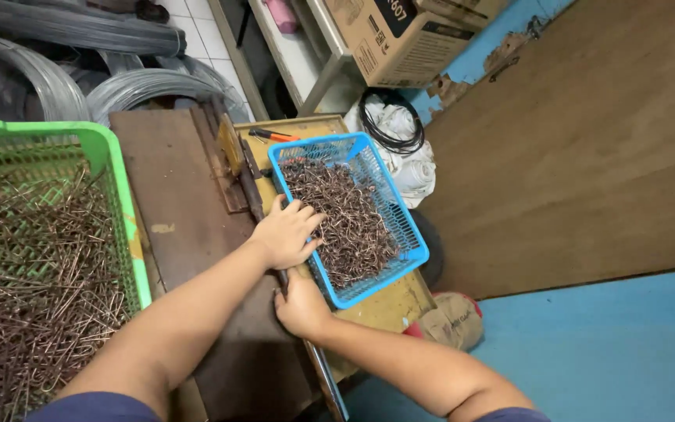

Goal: Bending metal wires using a manual lever-operated jig and sorting them into baskets.

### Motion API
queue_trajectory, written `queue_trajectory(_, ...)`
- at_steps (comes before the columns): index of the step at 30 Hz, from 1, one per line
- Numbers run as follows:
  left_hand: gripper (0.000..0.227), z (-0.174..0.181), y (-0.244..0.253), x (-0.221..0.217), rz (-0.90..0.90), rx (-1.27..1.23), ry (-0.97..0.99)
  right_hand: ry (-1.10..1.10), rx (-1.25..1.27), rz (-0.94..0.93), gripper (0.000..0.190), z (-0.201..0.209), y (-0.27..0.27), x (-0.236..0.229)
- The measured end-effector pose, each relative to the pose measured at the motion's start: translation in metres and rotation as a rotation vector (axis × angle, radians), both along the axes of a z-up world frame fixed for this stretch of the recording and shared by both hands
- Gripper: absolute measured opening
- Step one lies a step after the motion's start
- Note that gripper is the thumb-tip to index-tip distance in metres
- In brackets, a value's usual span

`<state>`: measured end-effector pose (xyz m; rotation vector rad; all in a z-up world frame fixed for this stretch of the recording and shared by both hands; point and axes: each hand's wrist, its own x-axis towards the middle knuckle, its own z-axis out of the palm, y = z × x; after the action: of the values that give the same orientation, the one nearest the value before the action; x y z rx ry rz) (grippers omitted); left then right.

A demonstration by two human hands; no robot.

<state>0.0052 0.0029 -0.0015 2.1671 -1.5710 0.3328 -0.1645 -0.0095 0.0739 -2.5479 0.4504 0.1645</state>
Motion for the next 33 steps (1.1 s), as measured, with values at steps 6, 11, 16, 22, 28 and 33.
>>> queue_trajectory(6, 0.064, 0.006, 0.004, -0.004, 0.0, 0.036, -0.007, -0.052, 0.027, 0.006, 0.065, -0.008, -0.001, -0.003)
queue_trajectory(11, 0.047, 0.021, 0.021, 0.003, 0.054, -0.222, -0.128, -0.05, 0.024, -0.019, 0.059, -0.006, 0.0, -0.007)
queue_trajectory(16, 0.023, 0.073, 0.094, 0.058, 0.708, -0.764, -0.062, -0.055, 0.134, -0.081, 0.056, 0.005, 0.003, -0.01)
queue_trajectory(22, 0.05, -0.017, 0.103, 0.119, 0.831, -0.439, 0.896, -0.124, 0.306, -0.01, 0.081, 0.029, 0.008, -0.011)
queue_trajectory(28, 0.043, 0.012, 0.098, 0.103, 0.849, -0.126, 0.781, -0.1, 0.349, -0.061, 0.084, 0.02, 0.004, -0.014)
queue_trajectory(33, 0.04, 0.017, 0.101, 0.098, 0.811, -0.143, 0.711, -0.099, 0.343, -0.055, 0.086, 0.026, 0.006, -0.014)
